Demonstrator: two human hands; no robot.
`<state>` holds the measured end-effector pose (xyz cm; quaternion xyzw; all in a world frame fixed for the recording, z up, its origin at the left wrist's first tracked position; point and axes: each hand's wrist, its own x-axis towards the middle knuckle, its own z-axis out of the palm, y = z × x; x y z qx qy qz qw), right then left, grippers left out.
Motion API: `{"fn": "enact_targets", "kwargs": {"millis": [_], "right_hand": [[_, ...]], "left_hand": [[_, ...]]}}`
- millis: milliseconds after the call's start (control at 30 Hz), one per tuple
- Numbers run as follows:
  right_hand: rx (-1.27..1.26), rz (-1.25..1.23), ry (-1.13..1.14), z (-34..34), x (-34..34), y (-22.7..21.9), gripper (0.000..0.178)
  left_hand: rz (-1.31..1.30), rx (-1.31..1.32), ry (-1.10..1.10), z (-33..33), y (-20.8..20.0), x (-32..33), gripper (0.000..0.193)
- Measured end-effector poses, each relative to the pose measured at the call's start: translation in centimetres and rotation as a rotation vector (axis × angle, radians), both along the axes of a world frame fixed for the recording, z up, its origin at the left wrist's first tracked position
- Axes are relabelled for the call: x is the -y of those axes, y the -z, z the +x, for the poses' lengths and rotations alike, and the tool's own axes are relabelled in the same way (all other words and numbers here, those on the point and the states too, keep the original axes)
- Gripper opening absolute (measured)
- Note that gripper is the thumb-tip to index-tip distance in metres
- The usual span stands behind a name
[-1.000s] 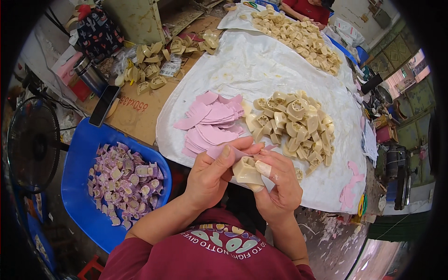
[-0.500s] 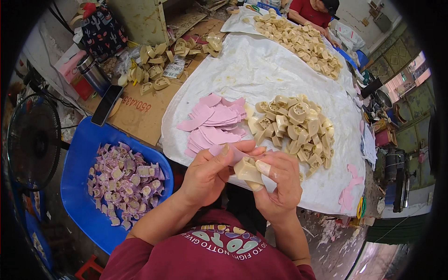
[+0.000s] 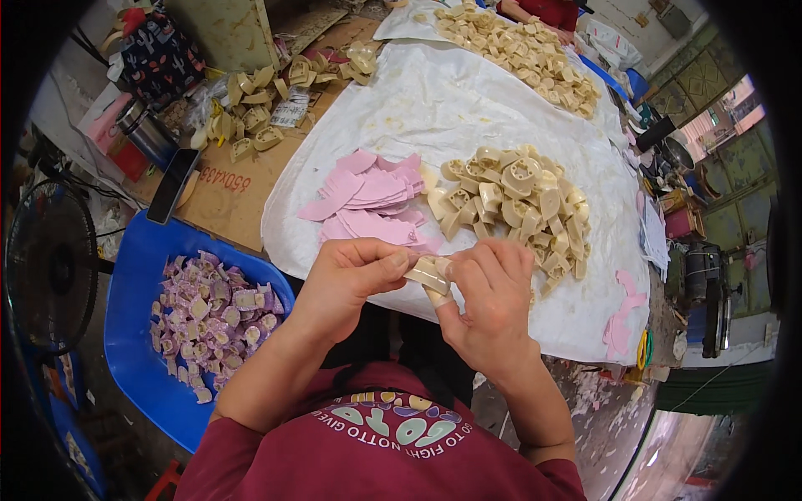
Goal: The person assembles small craft components by inserting pink foam cutouts into beige plastic molds. They use scissors to trim excess foam from the molds and place the finished units into a blue bin. The process is repetitive, involving picking, inserting, trimming, and placing.
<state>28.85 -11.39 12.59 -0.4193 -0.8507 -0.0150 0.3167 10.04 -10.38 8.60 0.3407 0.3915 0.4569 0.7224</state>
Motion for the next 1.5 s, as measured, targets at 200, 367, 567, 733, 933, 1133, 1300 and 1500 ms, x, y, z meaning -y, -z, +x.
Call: {"fn": "enact_targets", "kwargs": {"millis": [200, 367, 567, 733, 933, 1133, 1300, 1500], "right_hand": [[0.074, -0.062, 0.025, -0.6, 0.0, 0.8, 0.026], [-0.077, -0.115, -0.001, 0.8, -1.0, 3.2, 0.027], [-0.141, -0.001, -0.122, 1.5, -0.6, 2.0, 0.027], [-0.127, -0.024, -0.158, 1.4, -0.4, 2.4, 0.027], [-0.216, -0.214, -0.108, 1.5, -0.5, 3.3, 0.023], [-0.859, -0.628, -0.008, 1.6, 0.0, 4.5, 0.020], [-0.981, -0.769, 0.035, 1.5, 0.3, 3.9, 0.017], [-0.896, -0.762, 0.079, 1.9, 0.1, 3.8, 0.016]], "left_hand": [[-0.002, -0.072, 0.033, 0.8, 0.4, 0.0, 0.024], [0.089, -0.159, 0.130, 0.1, 1.1, -0.9, 0.023], [0.073, -0.005, 0.260, 0.3, -0.4, -1.2, 0.029], [0.343, -0.305, 0.450, -0.2, -1.2, -2.5, 0.036], [0.321, -0.312, 0.470, 0.0, -0.2, -3.8, 0.034], [0.345, 0.132, 0.251, 1.3, 0.9, -2.4, 0.023], [0.454, -0.018, 0.213, 1.6, 0.5, -1.8, 0.018], [0.897, -0.429, 0.039, 2.3, 0.5, -2.2, 0.010]]}}
